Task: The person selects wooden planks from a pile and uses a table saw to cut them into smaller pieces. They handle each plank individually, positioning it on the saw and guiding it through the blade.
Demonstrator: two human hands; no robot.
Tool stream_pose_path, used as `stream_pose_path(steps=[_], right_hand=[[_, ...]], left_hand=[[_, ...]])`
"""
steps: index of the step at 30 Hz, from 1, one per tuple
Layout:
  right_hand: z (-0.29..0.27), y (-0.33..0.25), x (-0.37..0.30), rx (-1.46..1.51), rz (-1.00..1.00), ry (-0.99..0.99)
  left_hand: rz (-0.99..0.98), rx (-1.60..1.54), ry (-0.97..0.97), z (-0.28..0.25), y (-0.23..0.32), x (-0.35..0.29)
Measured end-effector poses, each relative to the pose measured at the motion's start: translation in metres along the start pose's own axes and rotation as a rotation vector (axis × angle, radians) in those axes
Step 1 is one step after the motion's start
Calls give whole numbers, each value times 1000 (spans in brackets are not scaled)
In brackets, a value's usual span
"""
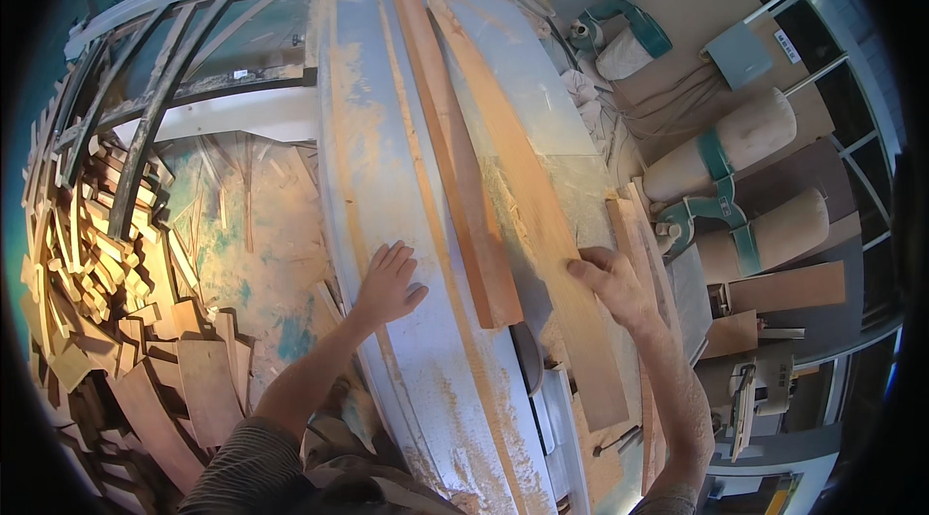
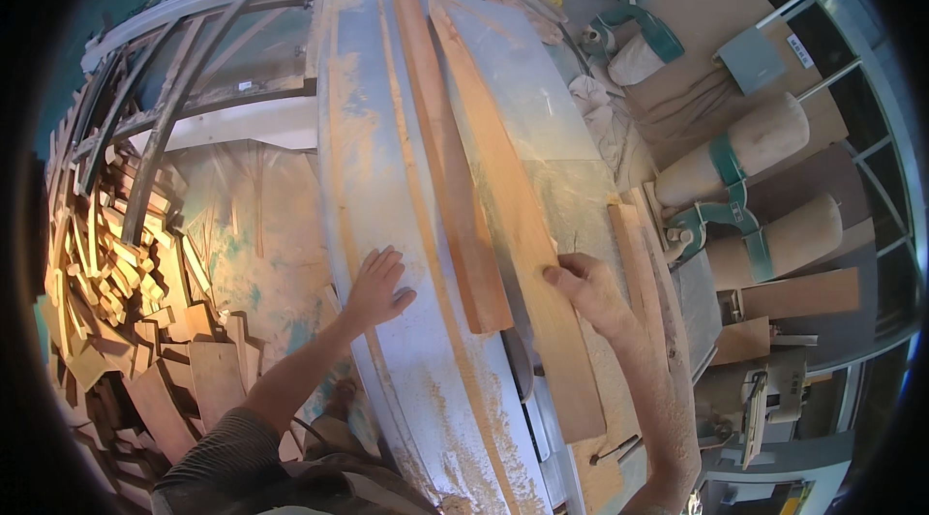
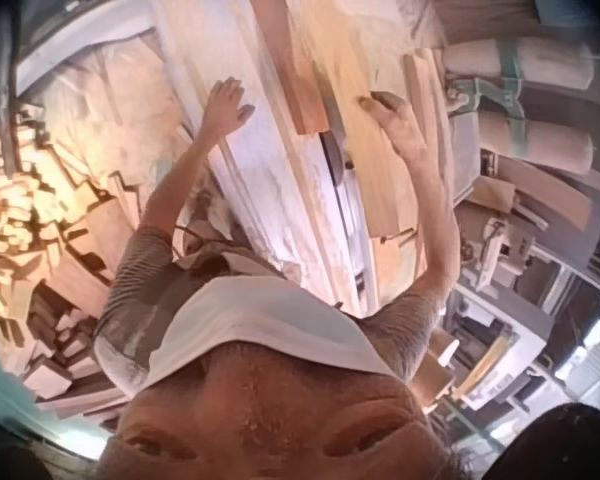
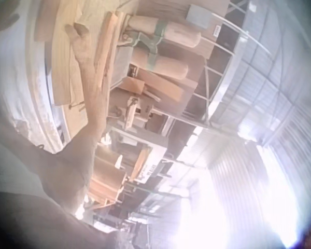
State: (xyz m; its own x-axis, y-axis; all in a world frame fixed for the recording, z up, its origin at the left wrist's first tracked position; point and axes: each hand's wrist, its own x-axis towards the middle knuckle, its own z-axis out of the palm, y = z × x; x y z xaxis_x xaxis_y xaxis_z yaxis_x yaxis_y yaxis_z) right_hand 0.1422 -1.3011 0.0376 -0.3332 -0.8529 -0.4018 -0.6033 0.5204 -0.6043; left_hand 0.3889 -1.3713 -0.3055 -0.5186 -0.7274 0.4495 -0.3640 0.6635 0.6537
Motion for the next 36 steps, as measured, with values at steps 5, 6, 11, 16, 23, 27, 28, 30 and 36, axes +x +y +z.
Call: stream_pose_path(steps=[5, 6, 11, 16, 23, 27, 28, 30, 36], right_hand=[[60, 6, -155, 401, 172, 19], [71, 12, -182, 435, 180, 26], [140, 37, -289, 826, 358, 155], [201, 68, -363, 823, 239, -9], [257, 132, -458, 668, 171, 68], [272, 165, -522, 497, 138, 21], [285, 189, -539, 524, 173, 37], [316, 242, -564, 559, 215, 22], [415, 450, -672, 66, 46, 125]], left_hand=[[-44, -79, 82, -5, 0, -7], [-71, -108, 124, -6, 7, -9], [-751, -1163, 25, -58, 130, -8], [-982, -1935, -168, -45, 180, -15], [-1082, -1748, -248, -38, 240, -96], [-1059, -1866, -229, -83, 280, -163], [-1020, -1923, -221, -94, 286, -179], [-1034, -1906, -128, -123, 287, -209], [-1031, -1822, 265, -158, 243, -295]])
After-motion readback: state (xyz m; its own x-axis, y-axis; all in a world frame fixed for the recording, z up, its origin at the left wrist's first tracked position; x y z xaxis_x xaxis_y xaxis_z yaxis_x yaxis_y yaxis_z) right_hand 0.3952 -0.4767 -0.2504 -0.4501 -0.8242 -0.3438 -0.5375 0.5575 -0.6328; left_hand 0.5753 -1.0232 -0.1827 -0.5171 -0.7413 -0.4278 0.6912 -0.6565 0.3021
